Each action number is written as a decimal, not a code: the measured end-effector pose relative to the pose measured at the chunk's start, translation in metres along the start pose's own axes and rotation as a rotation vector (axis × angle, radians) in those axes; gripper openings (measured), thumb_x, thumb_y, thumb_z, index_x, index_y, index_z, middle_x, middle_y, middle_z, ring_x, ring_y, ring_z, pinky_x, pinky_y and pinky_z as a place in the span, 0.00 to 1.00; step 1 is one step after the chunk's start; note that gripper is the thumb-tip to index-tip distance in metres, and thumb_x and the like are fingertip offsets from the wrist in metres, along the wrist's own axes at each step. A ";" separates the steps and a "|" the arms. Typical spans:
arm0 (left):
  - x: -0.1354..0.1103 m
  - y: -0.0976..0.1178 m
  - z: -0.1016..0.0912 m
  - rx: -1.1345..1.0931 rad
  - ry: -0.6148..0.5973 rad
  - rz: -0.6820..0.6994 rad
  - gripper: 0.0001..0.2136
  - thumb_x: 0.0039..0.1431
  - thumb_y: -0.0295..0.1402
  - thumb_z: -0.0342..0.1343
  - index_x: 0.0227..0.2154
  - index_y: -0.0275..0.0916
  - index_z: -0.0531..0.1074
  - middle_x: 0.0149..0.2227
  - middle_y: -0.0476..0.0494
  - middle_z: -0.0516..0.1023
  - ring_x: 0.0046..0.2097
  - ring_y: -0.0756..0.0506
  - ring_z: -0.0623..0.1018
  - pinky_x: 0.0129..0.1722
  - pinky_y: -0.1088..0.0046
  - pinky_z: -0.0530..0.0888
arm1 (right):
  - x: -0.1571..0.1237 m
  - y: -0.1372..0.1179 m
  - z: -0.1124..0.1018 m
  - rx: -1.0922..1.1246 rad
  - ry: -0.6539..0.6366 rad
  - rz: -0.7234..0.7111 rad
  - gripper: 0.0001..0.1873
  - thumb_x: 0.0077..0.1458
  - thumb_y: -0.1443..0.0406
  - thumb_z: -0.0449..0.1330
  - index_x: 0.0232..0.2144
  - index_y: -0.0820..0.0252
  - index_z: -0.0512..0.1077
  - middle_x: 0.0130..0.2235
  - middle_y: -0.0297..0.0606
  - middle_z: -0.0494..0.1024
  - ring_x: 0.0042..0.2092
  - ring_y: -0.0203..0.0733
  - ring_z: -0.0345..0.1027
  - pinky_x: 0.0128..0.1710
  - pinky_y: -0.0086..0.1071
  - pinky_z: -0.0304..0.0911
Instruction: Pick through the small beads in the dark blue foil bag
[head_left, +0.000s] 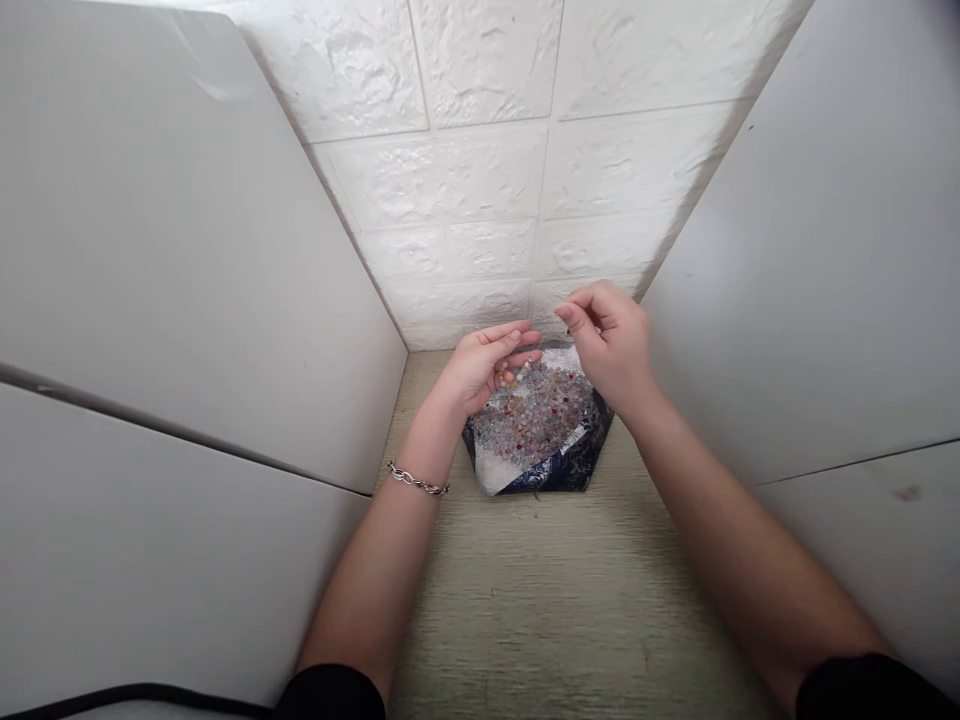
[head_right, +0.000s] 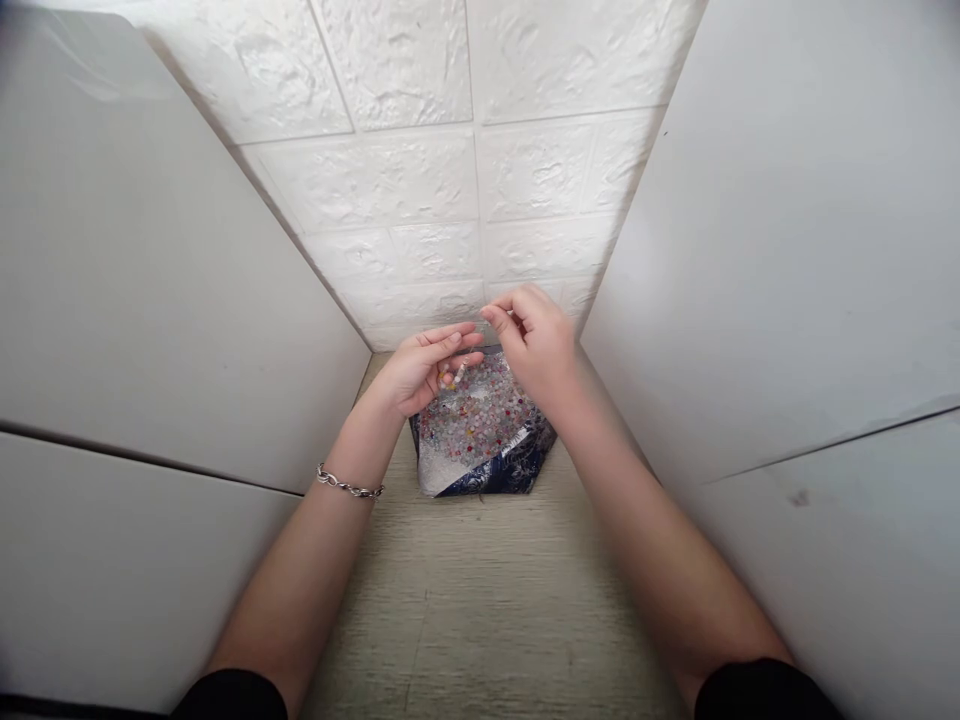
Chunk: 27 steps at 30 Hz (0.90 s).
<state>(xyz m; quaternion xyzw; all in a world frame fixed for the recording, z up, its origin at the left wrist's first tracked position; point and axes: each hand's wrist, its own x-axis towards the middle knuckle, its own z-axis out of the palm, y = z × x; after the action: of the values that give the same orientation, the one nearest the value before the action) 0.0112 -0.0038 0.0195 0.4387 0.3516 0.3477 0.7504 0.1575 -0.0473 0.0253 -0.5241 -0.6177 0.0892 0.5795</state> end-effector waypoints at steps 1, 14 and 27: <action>0.000 0.000 0.000 -0.012 0.011 0.012 0.12 0.52 0.25 0.53 0.41 0.34 0.72 0.43 0.38 0.75 0.31 0.52 0.77 0.15 0.85 0.62 | 0.000 0.000 0.000 0.000 0.017 -0.009 0.12 0.53 0.57 0.54 0.24 0.58 0.66 0.27 0.34 0.67 0.31 0.36 0.59 0.34 0.32 0.56; -0.003 0.005 0.002 -0.024 0.023 0.050 0.17 0.51 0.27 0.55 0.46 0.35 0.70 0.47 0.37 0.73 0.33 0.50 0.77 0.16 0.84 0.66 | 0.001 0.009 0.006 0.101 -0.015 0.155 0.14 0.51 0.55 0.55 0.23 0.59 0.67 0.22 0.31 0.66 0.24 0.33 0.57 0.26 0.29 0.54; 0.003 0.004 -0.004 -0.061 0.115 0.120 0.11 0.54 0.29 0.52 0.42 0.35 0.67 0.44 0.40 0.75 0.38 0.50 0.77 0.28 0.81 0.71 | 0.002 0.020 0.013 0.559 -0.091 0.606 0.19 0.43 0.50 0.61 0.24 0.60 0.63 0.25 0.34 0.74 0.17 0.27 0.56 0.15 0.25 0.48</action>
<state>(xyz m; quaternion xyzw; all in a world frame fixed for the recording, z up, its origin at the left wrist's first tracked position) 0.0082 0.0020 0.0207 0.4151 0.3564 0.4274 0.7197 0.1580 -0.0306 0.0086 -0.5001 -0.4122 0.4434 0.6192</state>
